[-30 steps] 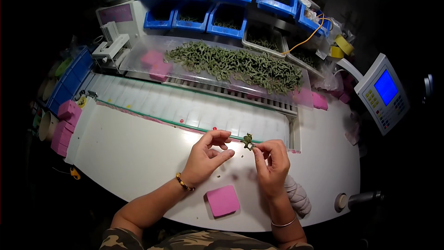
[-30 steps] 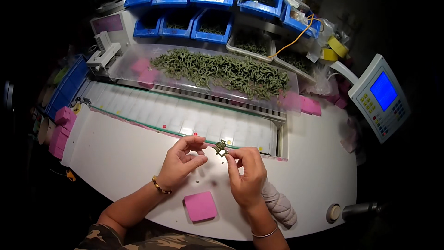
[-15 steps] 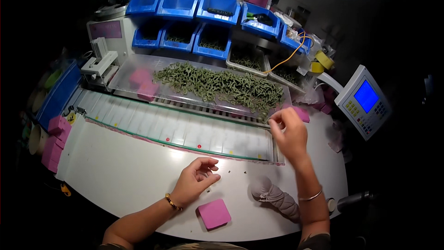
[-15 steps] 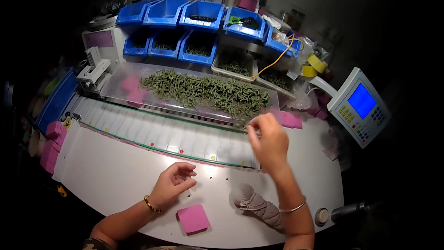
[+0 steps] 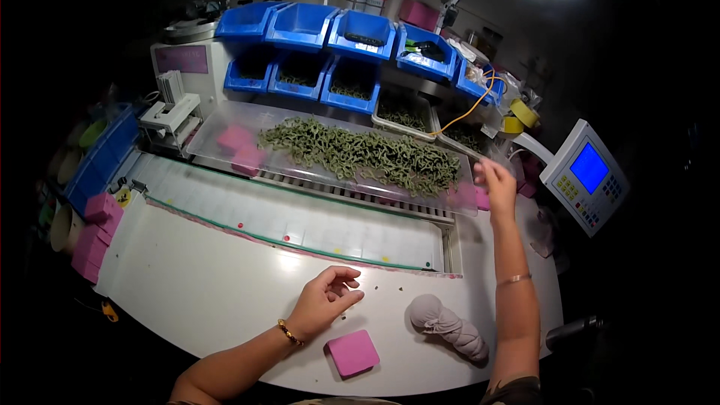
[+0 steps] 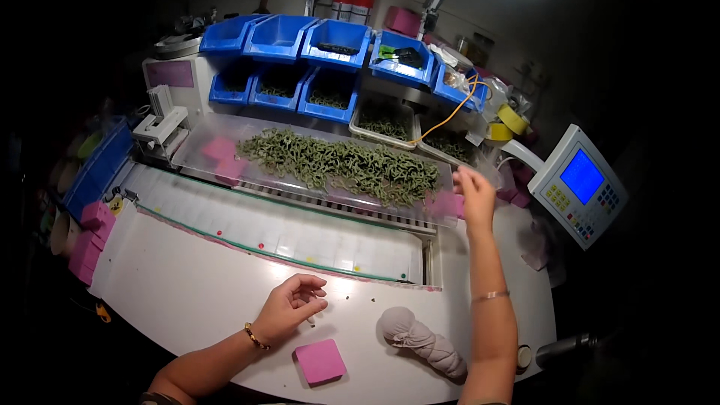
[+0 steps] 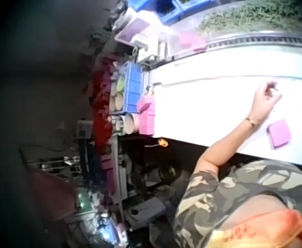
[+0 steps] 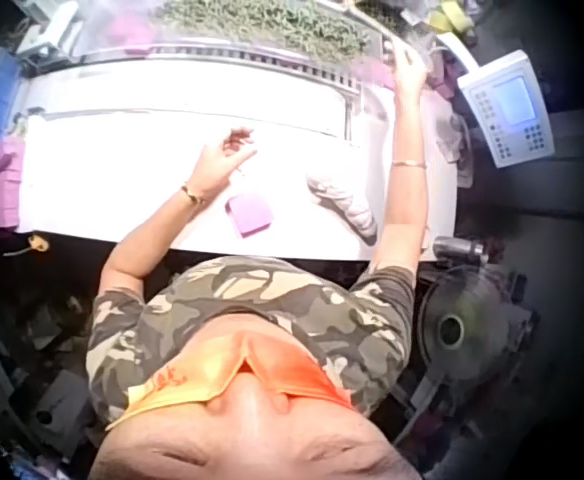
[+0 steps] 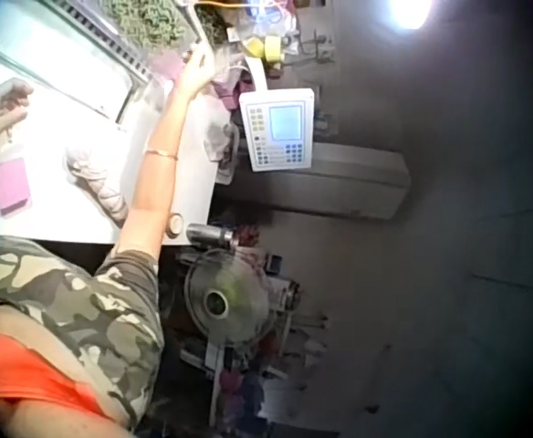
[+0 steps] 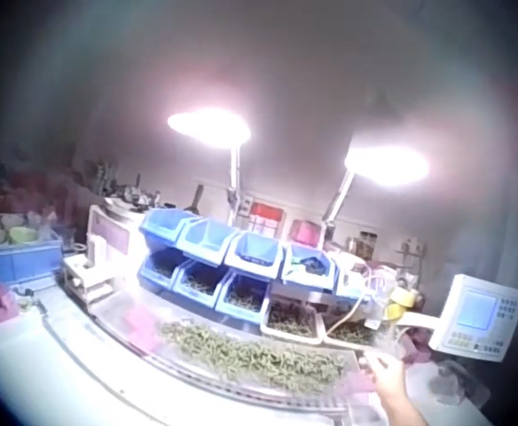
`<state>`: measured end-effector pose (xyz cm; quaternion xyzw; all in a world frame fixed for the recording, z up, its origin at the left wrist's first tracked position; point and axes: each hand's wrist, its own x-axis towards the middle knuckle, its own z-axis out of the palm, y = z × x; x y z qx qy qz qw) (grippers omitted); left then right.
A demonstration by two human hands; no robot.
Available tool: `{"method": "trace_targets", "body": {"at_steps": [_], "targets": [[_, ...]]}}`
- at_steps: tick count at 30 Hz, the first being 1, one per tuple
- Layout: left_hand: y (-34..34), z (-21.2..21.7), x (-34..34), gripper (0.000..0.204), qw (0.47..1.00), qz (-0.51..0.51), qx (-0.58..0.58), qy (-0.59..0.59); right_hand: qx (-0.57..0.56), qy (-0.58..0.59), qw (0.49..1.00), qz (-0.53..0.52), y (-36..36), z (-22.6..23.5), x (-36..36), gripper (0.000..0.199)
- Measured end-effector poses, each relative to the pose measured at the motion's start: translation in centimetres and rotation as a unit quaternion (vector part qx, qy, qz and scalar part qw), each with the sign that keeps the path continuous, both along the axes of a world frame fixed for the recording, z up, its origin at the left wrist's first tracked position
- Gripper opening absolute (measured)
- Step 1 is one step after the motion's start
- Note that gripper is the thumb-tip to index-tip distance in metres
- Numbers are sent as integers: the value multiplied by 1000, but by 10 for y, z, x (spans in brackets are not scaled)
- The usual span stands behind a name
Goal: The person assembles small pink cardboard boxes by hand, inserting green and floral decorative elements and using a small white tool to press materials into place. They repeatedly fold box flaps and secure internal components while working at a production station.
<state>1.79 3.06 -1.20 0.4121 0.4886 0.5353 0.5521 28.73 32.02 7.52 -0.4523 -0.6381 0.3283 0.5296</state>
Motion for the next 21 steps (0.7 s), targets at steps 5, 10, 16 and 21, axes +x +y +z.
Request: {"method": "trace_targets", "body": {"at_steps": [5, 10, 16, 21], "targets": [[-20, 11, -2, 34, 944, 1, 166, 285, 11, -164, 981, 106, -141, -9, -4, 19], [-48, 21, 12, 44, 885, -119, 245, 377, 12, -273, 932, 240, -249, -26, -4, 43], [-54, 14, 7, 44, 896, -152, 187, 374, 138, -341, 874, 319, -300, -54, -28, 75], [-38, 29, -5, 33, 944, -63, 89, 311, 182, -347, 880, 269, -313, -71, -50, 63]]}}
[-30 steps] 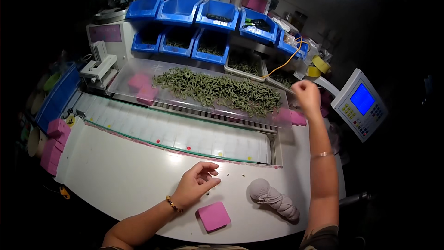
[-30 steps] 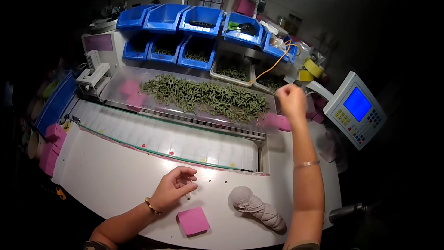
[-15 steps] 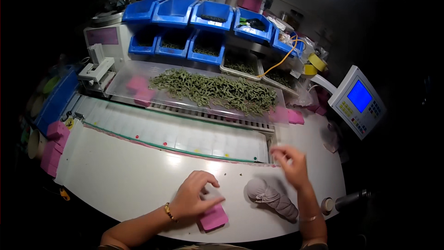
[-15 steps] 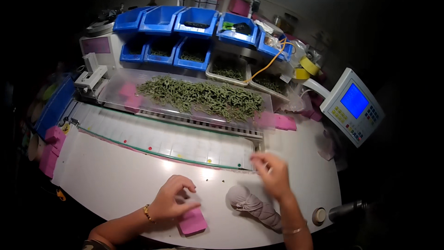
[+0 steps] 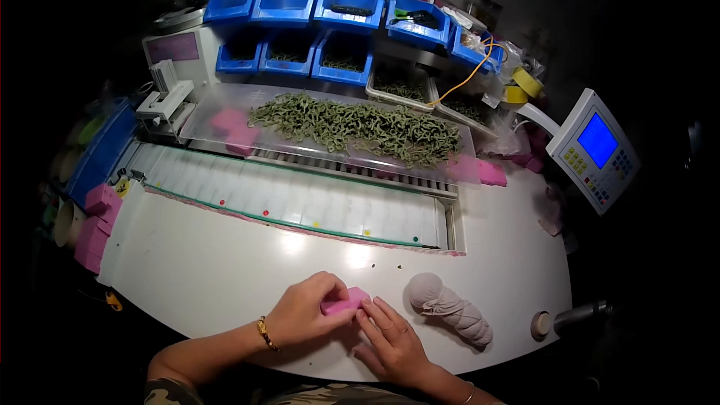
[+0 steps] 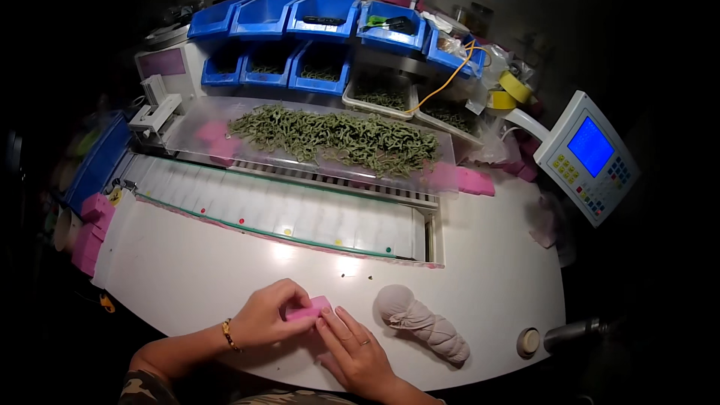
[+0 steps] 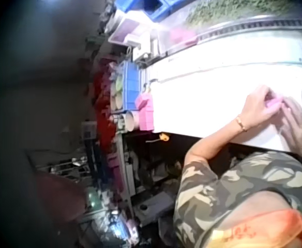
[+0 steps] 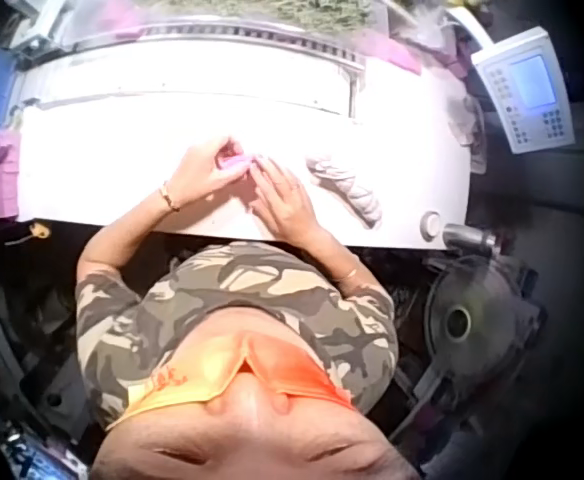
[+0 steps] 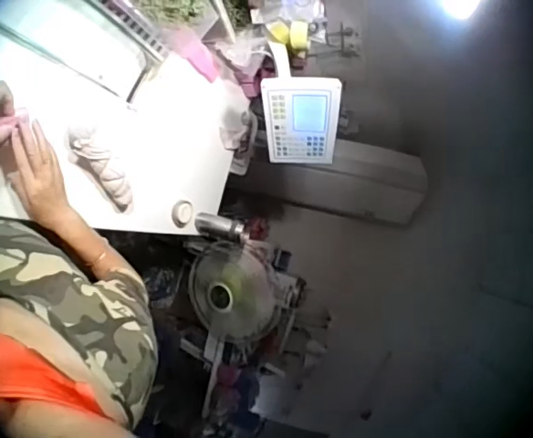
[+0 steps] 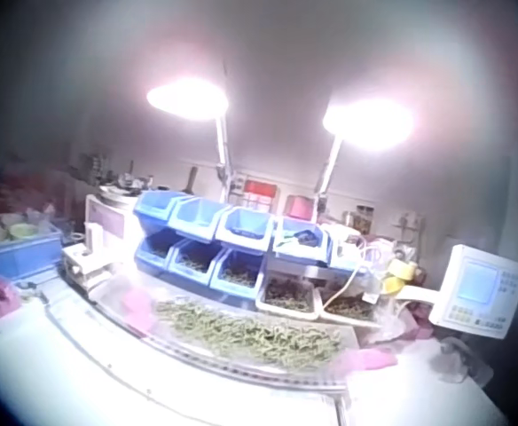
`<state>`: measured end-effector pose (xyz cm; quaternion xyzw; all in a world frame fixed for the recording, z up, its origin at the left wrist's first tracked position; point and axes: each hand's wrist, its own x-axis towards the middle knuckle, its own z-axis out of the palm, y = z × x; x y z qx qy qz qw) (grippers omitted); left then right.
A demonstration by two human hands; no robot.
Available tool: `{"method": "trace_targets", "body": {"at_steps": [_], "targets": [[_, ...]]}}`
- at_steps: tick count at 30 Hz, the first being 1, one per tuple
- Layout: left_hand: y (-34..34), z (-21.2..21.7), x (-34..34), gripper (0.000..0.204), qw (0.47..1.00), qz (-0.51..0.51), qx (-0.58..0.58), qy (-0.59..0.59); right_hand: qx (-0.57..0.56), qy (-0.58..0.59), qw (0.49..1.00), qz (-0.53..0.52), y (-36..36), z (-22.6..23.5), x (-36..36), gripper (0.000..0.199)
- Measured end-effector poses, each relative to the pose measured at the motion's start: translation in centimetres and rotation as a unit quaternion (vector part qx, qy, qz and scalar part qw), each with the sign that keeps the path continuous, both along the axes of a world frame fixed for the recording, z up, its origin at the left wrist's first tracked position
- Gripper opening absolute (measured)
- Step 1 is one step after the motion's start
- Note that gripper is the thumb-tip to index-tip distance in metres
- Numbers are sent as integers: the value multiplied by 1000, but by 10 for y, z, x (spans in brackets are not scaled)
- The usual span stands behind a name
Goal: The person assembles small pink cardboard boxes by hand, inserting green and floral decorative elements and using a small white tool to press materials into place. They repeatedly fold box flaps and secure internal components while working at a production station.
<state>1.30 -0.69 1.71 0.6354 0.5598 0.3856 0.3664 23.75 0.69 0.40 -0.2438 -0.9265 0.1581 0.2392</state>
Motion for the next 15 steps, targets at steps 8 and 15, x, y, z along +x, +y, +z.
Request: {"method": "trace_targets", "body": {"at_steps": [8, 15], "targets": [[38, -11, -22, 20, 992, 79, 82, 52, 21, 67, 997, 21, 12, -1, -9, 26], [43, -49, -34, 14, 962, 13, 215, 167, 1, 37, 999, 39, 13, 2, -10, 16]]}}
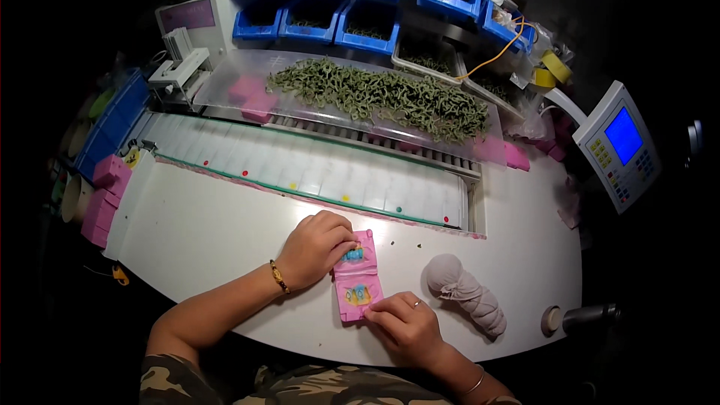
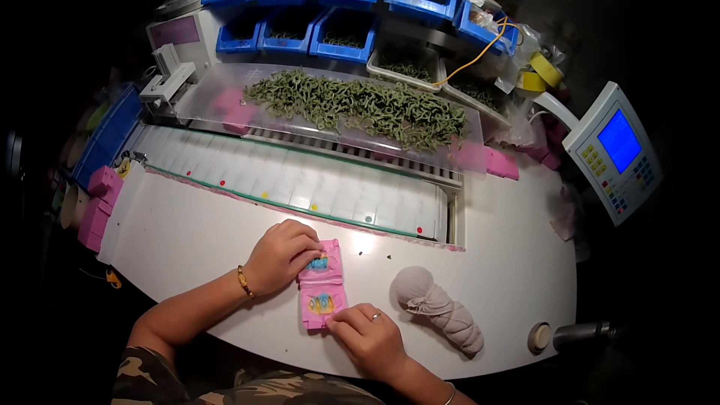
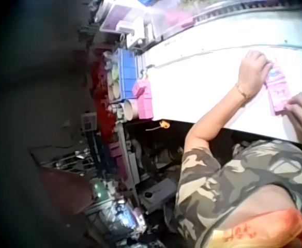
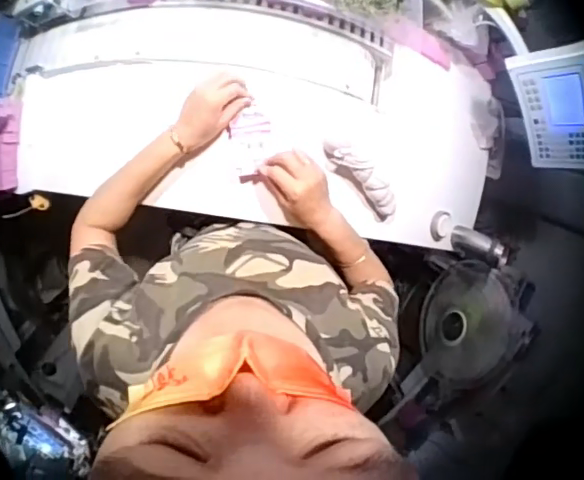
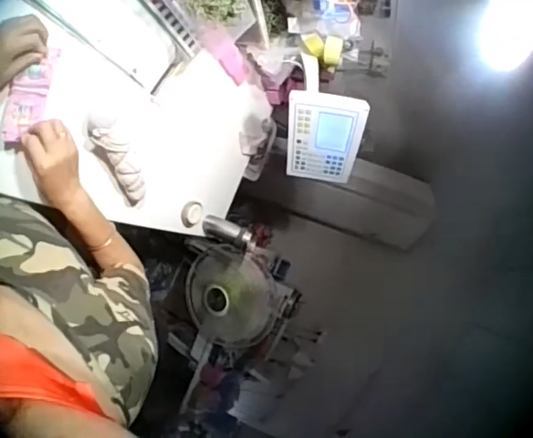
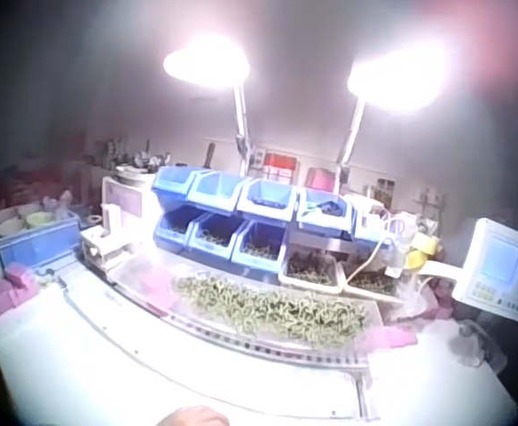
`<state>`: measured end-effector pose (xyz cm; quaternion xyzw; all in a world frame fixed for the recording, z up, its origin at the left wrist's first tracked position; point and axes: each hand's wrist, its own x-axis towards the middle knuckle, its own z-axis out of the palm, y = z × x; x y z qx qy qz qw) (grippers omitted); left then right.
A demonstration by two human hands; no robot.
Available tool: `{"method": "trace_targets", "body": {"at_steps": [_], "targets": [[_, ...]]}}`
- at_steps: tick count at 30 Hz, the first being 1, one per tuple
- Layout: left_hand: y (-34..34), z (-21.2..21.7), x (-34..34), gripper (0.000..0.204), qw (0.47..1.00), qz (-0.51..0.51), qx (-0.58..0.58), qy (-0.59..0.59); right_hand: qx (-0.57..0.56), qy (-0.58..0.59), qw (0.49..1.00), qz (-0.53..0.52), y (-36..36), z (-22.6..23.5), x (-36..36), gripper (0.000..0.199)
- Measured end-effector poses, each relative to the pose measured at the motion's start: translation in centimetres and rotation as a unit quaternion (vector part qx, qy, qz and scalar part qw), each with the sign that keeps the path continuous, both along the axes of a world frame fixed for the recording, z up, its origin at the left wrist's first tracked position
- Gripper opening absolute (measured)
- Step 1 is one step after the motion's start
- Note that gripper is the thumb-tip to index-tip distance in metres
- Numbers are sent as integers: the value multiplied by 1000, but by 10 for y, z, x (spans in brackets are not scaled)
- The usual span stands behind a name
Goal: The person assembles small pink cardboard boxes by hand, inserting green and floral decorative elements and using a small white tool to press materials into place. They repeatedly fold box flaps and secure internal components while working at a production station.
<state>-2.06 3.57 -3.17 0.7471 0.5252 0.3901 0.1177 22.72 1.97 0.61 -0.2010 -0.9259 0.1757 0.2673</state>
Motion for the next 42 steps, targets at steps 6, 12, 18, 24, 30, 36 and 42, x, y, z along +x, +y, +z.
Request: {"method": "trace_targets", "body": {"at_steps": [6, 12, 18, 24, 30, 36, 42], "targets": [[-34, 34, -5, 92, 988, -84, -129, 23, -18, -15, 1000, -2, 2, -10, -1, 12], [-45, 38, 7, 121, 976, -80, -178, 94, -39, -10, 999, 9, 2, -8, 1, 19], [-49, 41, 6, 123, 977, -70, -187, 75, -53, -9, 996, -77, 29, 41, 34, 59], [-47, 42, 7, 123, 975, -68, -201, 64, -126, -184, 958, -180, 45, 39, 76, 74], [-48, 39, 9, 123, 974, -58, -212, 59, 66, -105, 985, -122, 28, 61, 43, 62], [-48, 31, 8, 116, 979, -55, -184, 66, 151, -129, 979, 39, 6, 46, -9, 50], [-50, 31, 10, 111, 983, -42, -170, 56, 109, -179, 974, 89, 19, 44, -13, 48]]}}
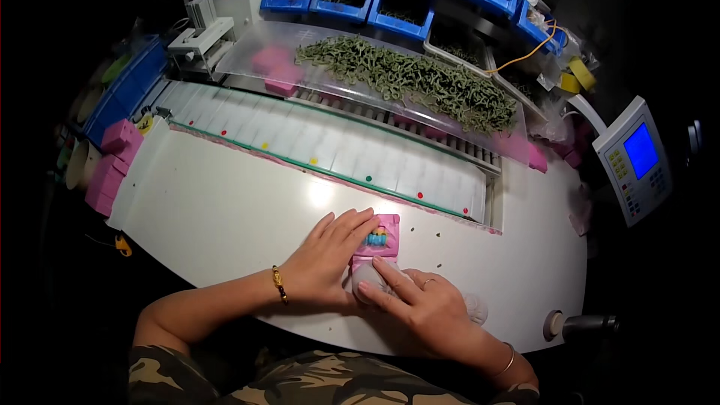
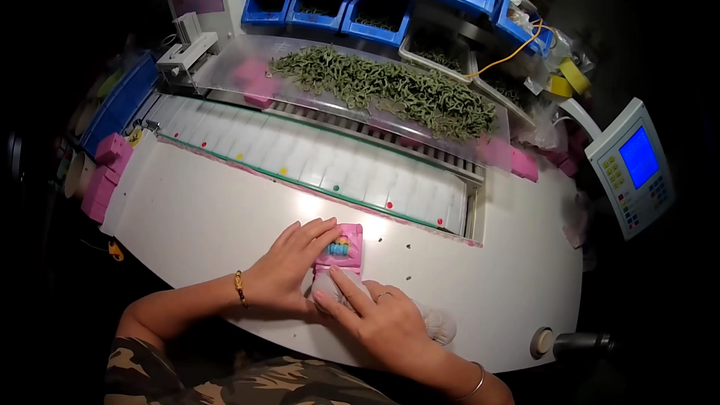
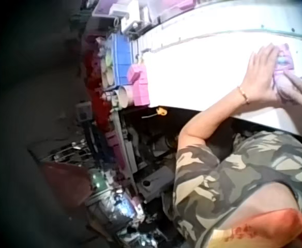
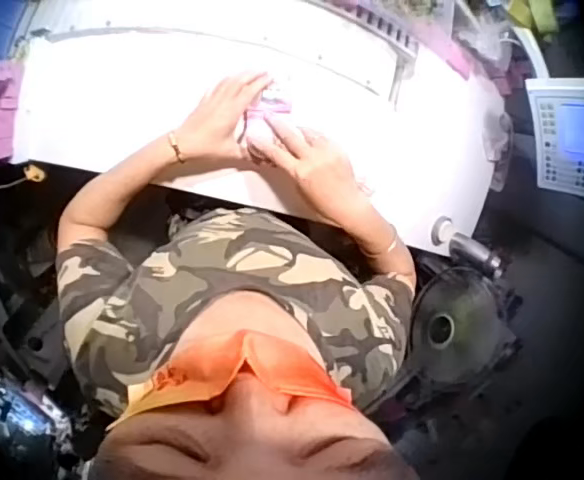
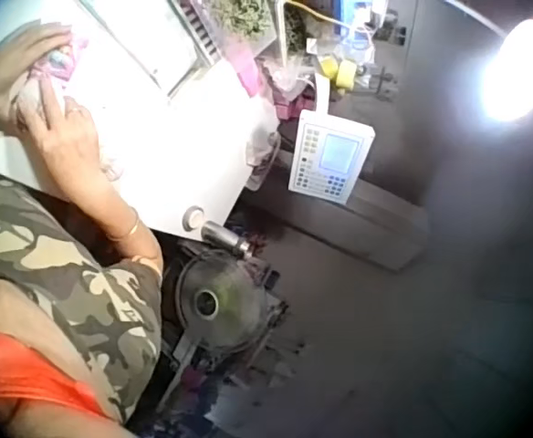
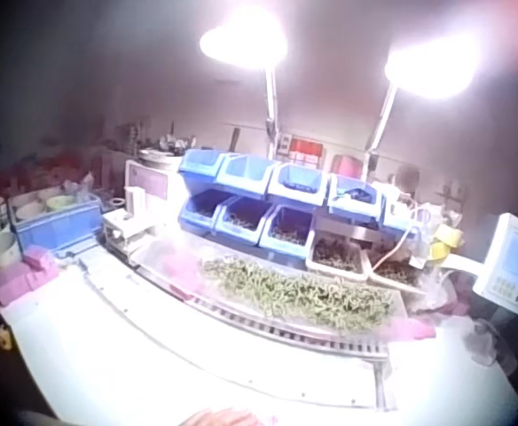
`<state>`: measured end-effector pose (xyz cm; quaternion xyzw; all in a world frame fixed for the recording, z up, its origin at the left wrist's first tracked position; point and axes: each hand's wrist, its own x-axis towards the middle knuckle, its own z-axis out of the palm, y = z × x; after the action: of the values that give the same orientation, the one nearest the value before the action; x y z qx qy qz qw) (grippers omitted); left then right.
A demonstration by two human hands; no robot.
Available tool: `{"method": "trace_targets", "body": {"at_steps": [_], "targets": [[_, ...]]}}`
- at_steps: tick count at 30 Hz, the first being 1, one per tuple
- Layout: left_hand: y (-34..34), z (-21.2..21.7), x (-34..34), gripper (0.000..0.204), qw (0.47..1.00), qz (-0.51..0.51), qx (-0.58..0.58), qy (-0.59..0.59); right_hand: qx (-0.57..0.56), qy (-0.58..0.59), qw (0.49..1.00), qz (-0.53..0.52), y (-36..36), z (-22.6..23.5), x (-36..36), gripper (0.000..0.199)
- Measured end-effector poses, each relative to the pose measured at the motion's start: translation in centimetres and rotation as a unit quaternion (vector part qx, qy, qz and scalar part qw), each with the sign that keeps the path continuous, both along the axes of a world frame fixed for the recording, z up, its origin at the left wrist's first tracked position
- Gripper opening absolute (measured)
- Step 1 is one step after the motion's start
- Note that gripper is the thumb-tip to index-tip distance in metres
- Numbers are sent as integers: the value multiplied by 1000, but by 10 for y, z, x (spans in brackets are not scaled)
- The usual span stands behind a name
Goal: The person assembles small pink cardboard boxes by hand, inserting green and floral decorative elements and using a small white tool to press materials into place. They repeatedly fold box flaps and secure internal components while working at a production station.
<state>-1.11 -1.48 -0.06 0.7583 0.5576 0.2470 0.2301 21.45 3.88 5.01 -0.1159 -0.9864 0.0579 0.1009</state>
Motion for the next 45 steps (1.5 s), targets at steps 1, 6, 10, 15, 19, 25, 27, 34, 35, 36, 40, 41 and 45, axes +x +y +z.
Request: {"method": "trace_targets", "body": {"at_steps": [1, 6, 10, 15, 19, 25, 27, 34, 35, 36, 40, 41, 45], "targets": [[-1, 1, 0, 112, 1000, 5, -5, -10, 3, 1, 1000, 4, 3, 5, 0, 48], [-2, -2, -4, 124, 1000, -2, -17, -21, 50, 194, 975, -95, 9, 41, -9, 46], [-1, -2, -8, 136, 997, 3, -58, -52, 116, 156, 978, -71, 20, 10, -27, 44], [4, -1, -7, 140, 991, -1, -60, -122, 62, 31, 997, -16, 34, 5, -23, 48], [5, -3, -12, 141, 991, 14, -78, -110, 105, 164, 980, -52, 33, 27, -28, 51], [3, -7, -11, 139, 996, 0, -47, -76, 38, 58, 994, -84, 19, 5, -11, 49], [4, -8, -11, 141, 994, -2, -57, -89, -52, 20, 993, -105, 23, 5, 4, 55], [-1, -1, -5, 127, 990, 18, -23, -138, 52, -49, 973, -221, 20, 11, 41, 73], [-4, 0, -4, 113, 970, 39, -32, -237, 51, -48, 973, -222, 18, 13, 38, 73], [-6, -1, -2, 100, 940, 59, -42, -333, 10, -24, 977, -212, 14, 16, 32, 73], [-4, -14, 8, 39, 917, 108, -2, -385, -186, 104, 967, -141, 16, 3, 10, 79], [-2, -14, 9, 29, 912, 124, -5, -390, -202, 150, 958, -137, 18, -4, 2, 62], [2, -4, 6, 28, 920, 120, 27, -371, -188, 207, 950, -141, 25, -21, -10, 25]]}}
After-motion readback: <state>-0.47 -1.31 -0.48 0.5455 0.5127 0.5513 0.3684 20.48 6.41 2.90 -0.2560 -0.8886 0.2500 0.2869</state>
